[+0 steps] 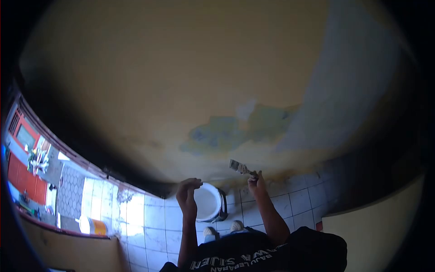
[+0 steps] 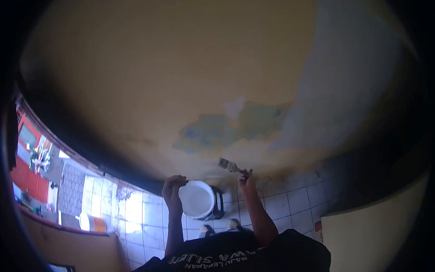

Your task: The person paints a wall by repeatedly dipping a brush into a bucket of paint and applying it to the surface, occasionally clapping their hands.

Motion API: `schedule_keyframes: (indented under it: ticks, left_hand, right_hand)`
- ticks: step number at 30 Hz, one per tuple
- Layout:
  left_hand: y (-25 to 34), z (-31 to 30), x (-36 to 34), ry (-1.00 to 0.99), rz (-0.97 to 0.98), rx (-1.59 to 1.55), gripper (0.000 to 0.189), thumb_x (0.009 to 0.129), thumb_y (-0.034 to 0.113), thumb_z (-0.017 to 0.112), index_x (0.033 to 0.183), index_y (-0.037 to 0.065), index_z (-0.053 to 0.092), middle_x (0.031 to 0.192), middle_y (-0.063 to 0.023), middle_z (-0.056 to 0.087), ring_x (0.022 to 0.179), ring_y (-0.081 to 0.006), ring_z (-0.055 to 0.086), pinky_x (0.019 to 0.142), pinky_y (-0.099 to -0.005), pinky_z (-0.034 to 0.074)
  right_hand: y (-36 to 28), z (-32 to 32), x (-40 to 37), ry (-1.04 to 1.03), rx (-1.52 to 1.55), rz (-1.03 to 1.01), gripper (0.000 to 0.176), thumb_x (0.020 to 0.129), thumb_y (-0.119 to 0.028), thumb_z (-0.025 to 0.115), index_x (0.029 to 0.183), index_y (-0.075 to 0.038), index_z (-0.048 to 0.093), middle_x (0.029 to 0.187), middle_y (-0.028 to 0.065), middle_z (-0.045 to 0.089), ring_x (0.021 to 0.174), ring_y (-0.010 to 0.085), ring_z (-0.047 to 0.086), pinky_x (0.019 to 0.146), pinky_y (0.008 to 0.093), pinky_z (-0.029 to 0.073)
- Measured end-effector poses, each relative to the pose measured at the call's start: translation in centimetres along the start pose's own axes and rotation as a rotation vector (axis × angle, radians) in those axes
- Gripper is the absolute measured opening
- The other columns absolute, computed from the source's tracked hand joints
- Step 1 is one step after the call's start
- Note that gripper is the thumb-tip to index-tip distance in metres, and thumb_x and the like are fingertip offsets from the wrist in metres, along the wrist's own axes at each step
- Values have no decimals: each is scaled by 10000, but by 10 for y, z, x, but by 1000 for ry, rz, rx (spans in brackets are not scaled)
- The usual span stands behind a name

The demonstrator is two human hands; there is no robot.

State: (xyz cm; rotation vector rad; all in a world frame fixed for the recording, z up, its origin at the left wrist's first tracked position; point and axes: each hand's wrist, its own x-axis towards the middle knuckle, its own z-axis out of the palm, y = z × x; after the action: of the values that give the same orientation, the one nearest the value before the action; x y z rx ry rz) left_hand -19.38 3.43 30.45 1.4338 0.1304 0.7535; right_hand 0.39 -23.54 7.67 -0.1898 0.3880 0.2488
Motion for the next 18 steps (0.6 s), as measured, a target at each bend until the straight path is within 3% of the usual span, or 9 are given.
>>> schedule_keyframes:
  ticks: [4, 13, 18]
  left_hand:
    - [-14, 57, 1, -67, -76, -83, 156, 1022, 19, 544, 1065, -48, 677, 1056, -161, 732, 964, -243, 722, 897, -351, 563]
    - [-38, 83, 17, -105, -107, -136, 192, 1033, 128, 574, 1112, -26, 656, 1035, -148, 722, 908, -260, 726, 850, -363, 563]
    - [-41, 82, 16, -143, -60, -158, 179, 1046, 131, 567, 1118, -10, 651, 1033, -140, 727, 917, -245, 726, 851, -364, 563]
  right_hand:
    - [-91, 56, 12, -85, 45, -323, 331, 1084, -367, 622, 1023, -42, 644, 828, 37, 646, 663, 122, 584, 573, 232, 473]
    - [-208, 93, 28, -8, 132, -659, 334, 1085, -327, 629, 925, -35, 659, 797, 45, 645, 633, 127, 602, 505, 226, 488]
    - [-288, 215, -14, -115, -275, -895, 250, 1073, -303, 660, 983, -70, 639, 816, 39, 654, 647, 120, 599, 508, 244, 472]
